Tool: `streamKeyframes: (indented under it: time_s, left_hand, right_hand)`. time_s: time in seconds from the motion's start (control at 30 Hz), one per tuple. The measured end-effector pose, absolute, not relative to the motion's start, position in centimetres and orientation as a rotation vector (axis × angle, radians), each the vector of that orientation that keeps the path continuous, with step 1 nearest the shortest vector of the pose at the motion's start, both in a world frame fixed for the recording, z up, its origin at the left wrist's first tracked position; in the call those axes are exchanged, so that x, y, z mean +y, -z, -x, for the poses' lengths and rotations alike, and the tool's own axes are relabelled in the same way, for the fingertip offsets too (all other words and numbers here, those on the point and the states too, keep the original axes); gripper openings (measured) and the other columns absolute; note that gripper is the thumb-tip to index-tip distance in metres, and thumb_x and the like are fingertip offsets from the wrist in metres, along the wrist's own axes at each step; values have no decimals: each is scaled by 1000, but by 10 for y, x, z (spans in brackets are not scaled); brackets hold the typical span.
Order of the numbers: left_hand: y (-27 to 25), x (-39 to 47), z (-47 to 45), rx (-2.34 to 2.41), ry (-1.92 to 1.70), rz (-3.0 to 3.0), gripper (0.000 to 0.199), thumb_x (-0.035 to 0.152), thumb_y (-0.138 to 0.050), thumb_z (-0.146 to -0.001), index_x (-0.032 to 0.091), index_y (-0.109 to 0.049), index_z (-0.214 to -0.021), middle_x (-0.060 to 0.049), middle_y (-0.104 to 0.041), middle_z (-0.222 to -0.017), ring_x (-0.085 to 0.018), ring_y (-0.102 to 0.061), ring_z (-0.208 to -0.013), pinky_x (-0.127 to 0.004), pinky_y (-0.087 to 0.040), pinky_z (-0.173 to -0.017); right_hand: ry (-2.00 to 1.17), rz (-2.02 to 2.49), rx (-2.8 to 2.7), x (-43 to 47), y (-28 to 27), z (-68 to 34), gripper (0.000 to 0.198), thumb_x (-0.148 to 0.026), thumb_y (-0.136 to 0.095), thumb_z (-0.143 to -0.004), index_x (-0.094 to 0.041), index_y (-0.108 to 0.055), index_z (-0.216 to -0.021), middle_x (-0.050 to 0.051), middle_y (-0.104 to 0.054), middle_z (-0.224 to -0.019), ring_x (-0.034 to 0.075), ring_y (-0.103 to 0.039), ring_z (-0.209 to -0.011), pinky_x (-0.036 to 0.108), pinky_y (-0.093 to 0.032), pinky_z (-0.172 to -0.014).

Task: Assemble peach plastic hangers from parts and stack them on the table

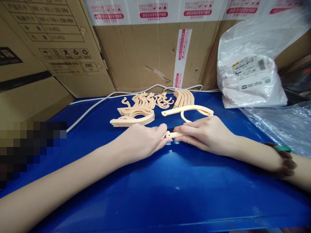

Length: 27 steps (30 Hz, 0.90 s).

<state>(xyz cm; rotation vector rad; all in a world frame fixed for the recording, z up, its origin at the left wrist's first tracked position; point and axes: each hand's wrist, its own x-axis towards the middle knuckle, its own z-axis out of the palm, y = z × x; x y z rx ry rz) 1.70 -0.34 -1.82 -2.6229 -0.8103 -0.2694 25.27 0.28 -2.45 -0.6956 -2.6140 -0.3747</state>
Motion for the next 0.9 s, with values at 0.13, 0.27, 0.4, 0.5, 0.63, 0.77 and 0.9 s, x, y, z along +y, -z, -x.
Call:
streamKeyframes:
  time_s: [0.13, 0.27, 0.4, 0.5, 0.63, 0.77, 0.9]
  left_hand:
    - [18, -4, -17, -718, 300, 2554, 34, 30, -25, -103, 18, -47, -80, 3, -50, -50, -15, -51, -39, -25, -20, -40]
    - [17, -4, -18, -646, 321, 2485, 39, 27, -20, -103, 18, -47, -77, 3, -46, -49, -14, -45, -35, -27, -18, -39]
    - [16, -5, -18, -605, 286, 2425, 40, 26, -20, -102, 18, -48, -76, 1, -50, -53, -16, -50, -37, -28, -20, -39]
    - [15, -7, -19, -589, 263, 2374, 38, 27, -22, -102, 18, -48, -75, -1, -53, -55, -17, -53, -41, -29, -24, -39]
    - [16, -9, -20, -575, 257, 2361, 38, 27, -22, -101, 18, -47, -74, -1, -53, -55, -17, -52, -40, -29, -25, -39]
    - [17, -10, -20, -587, 267, 2374, 38, 28, -23, -102, 19, -48, -75, 0, -54, -56, -17, -52, -41, -30, -25, -41]
    - [18, -9, -20, -629, 334, 2470, 37, 30, -25, -102, 19, -48, -75, 2, -53, -55, -15, -53, -43, -29, -27, -43]
  right_hand:
    - [285, 726, -2643, 3, 24, -254, 39, -40, -36, -102, -18, -68, -101, 2, -75, -82, 14, -68, -63, 26, -34, -53]
    - [137, 759, -2681, 4, 23, -254, 39, -41, -36, -102, -19, -68, -105, 3, -75, -83, 14, -68, -65, 25, -35, -53]
    - [-30, 790, -2709, 5, 20, -254, 39, -43, -37, -101, -20, -68, -105, 3, -73, -80, 14, -64, -62, 25, -36, -56]
    - [-223, 807, -2727, 5, 16, -254, 35, -42, -40, -101, -21, -68, -102, 2, -70, -79, 13, -61, -63, 24, -37, -58]
    - [-394, 840, -2744, 4, 11, -254, 32, -41, -43, -100, -20, -67, -94, 1, -68, -78, 12, -59, -67, 24, -37, -62]
    - [-378, 854, -2739, 4, 11, -254, 32, -41, -45, -99, -19, -66, -90, 1, -68, -76, 12, -57, -62, 24, -35, -59]
    - [-240, 848, -2724, 3, 14, -253, 41, -46, -41, -99, -18, -64, -80, 0, -63, -65, 11, -53, -55, 24, -32, -55]
